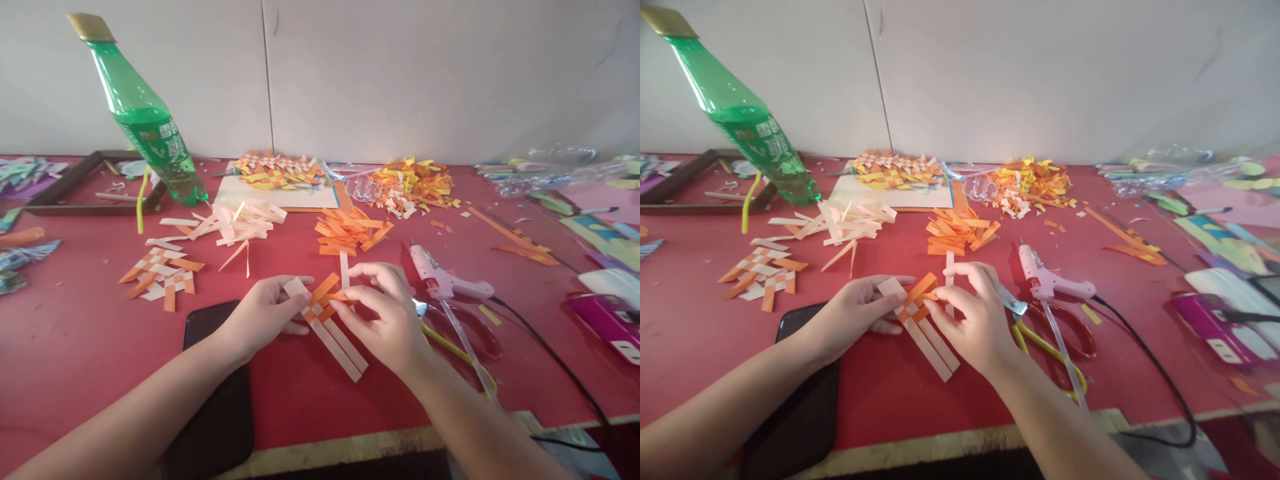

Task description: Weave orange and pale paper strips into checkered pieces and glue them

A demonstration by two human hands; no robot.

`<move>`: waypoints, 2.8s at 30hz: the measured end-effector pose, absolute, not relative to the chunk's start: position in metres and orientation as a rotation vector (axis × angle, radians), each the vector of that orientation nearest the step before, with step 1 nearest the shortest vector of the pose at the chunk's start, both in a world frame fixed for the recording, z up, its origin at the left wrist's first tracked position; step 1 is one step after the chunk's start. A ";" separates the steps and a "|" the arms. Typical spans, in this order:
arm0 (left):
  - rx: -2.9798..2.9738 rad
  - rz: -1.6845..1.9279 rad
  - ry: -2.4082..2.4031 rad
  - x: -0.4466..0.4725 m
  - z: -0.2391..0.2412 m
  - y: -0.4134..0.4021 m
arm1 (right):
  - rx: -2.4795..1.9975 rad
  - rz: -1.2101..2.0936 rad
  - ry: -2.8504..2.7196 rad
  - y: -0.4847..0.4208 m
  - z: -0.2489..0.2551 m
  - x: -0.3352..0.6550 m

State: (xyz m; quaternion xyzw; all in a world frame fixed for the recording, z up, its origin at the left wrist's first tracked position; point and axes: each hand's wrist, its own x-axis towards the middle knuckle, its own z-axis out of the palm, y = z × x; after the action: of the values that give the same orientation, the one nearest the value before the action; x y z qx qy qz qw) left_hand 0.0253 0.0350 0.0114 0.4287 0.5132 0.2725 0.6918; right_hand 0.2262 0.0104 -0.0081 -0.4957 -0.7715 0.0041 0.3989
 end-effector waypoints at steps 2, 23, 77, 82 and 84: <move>0.951 0.579 1.178 0.026 0.013 0.034 | -1.247 0.029 -1.947 0.010 -0.008 0.227; 2.871 0.636 0.818 0.003 0.013 0.003 | -1.426 0.315 -2.098 0.008 -0.011 0.224; 2.870 0.603 0.845 0.002 -0.004 0.001 | -1.198 0.294 -2.254 0.007 -0.012 0.218; 2.859 0.584 0.868 0.003 -0.003 0.000 | -1.204 0.288 -2.256 0.009 -0.010 0.223; 2.861 0.557 0.870 0.003 -0.003 0.001 | -1.243 0.226 -2.204 0.011 -0.011 0.227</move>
State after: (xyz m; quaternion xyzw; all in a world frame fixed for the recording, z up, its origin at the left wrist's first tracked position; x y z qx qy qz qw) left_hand 0.0029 0.0007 -0.0031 0.9394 0.2857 0.1829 0.0501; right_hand 0.2272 0.0109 -0.0106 -0.4675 -0.8287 0.0849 0.2960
